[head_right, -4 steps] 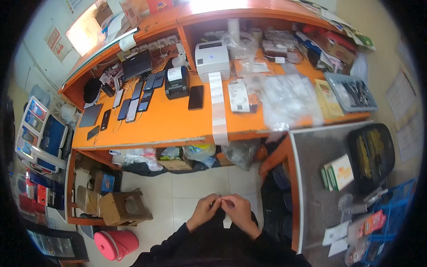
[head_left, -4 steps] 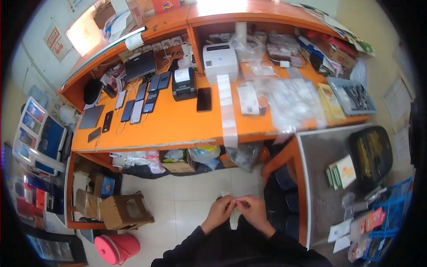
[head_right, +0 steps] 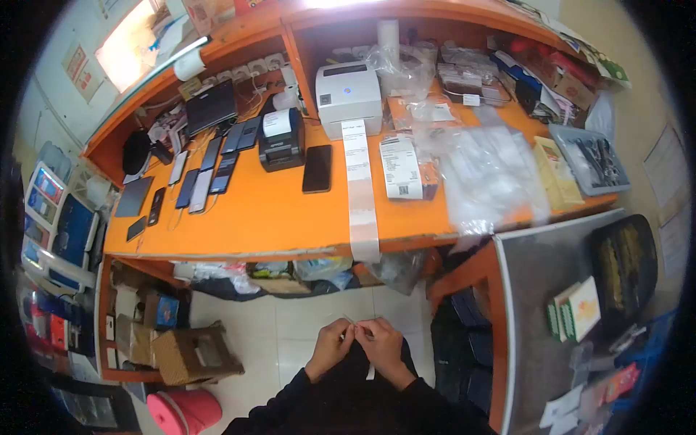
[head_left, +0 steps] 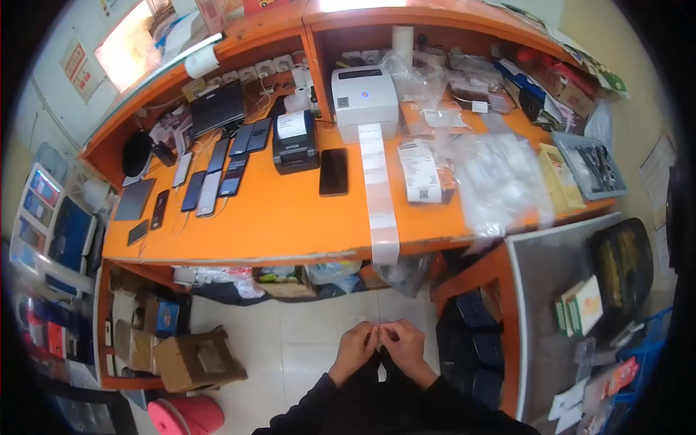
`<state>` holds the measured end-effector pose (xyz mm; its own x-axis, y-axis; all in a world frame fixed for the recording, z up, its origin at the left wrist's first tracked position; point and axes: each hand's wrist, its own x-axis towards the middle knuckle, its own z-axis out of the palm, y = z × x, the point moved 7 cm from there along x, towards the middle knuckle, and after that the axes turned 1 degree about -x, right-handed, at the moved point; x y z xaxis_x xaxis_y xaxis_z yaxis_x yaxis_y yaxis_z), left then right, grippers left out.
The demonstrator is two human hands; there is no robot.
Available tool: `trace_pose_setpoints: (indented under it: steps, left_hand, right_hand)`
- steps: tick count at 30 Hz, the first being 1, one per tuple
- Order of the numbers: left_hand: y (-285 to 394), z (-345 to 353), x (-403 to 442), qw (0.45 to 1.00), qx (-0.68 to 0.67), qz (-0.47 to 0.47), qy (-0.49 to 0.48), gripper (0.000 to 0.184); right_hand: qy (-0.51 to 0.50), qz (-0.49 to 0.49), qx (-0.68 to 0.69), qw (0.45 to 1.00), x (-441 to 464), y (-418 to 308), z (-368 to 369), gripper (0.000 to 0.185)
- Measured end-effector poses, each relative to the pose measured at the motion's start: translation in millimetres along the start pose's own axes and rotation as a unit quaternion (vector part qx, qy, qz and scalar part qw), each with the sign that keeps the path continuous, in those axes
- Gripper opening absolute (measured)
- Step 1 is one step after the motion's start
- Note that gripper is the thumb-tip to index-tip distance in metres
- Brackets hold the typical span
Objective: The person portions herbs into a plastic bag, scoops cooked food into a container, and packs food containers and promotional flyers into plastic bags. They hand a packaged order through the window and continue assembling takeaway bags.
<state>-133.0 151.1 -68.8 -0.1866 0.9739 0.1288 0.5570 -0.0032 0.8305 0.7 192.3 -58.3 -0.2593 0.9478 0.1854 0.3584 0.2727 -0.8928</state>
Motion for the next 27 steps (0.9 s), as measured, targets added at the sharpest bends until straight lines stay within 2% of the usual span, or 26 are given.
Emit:
trace_pose_setpoints:
  steps: [3, 7, 10, 13, 16, 19, 22, 26, 27]
  left_hand:
    - [-70.2, 81.7, 20.0, 1.0, 0.025, -0.003, 0.001, 0.015]
    - [-159.3, 124.1, 65.7, 0.993, 0.08, 0.051, 0.065, 0.029]
    - [-185.1, 149.9, 89.3, 0.946, 0.227, 0.215, 0.092, 0.056]
    - [-236.2, 187.8, 97.6, 0.926, 0.218, 0.299, 0.072, 0.07]
    - [-278.2, 210.3, 94.3, 0.928, 0.238, 0.284, 0.041, 0.069]
    - [-269.9, 199.6, 86.9, 0.927, 0.237, 0.29, 0.029, 0.062]
    - [-271.1, 191.6, 85.2, 0.917, 0.273, 0.283, -0.059, 0.055]
    - [-299.9, 188.5, 86.2, 0.918, 0.226, 0.324, -0.023, 0.044]
    - [-305.3, 187.0, 87.1, 0.931, 0.218, 0.294, -0.005, 0.045]
  right_hand:
    - [0.034, 0.026, -0.052, 0.998, 21.1, 106.8, 16.2, 0.009]
    - [0.073, 0.004, -0.008, 0.997, 61.7, 214.6, 60.6, 0.009]
    - [-0.007, -0.015, -0.016, 1.0, 75.9, 268.0, 77.7, 0.011]
    - [-0.057, -0.161, -0.062, 0.983, 78.2, 293.5, 93.6, 0.015]
    - [-0.097, -0.151, 0.053, 0.982, 81.3, 324.2, 110.6, 0.019]
    - [-0.221, -0.08, 0.037, 0.971, 85.5, 334.2, 124.9, 0.024]
    - [-0.257, -0.027, 0.076, 0.963, 85.3, 326.5, 124.1, 0.032]
    - [-0.223, -0.108, 0.029, 0.968, 95.4, 312.9, 131.4, 0.031]
    - [-0.21, -0.136, 0.038, 0.968, 97.8, 314.1, 134.8, 0.032]
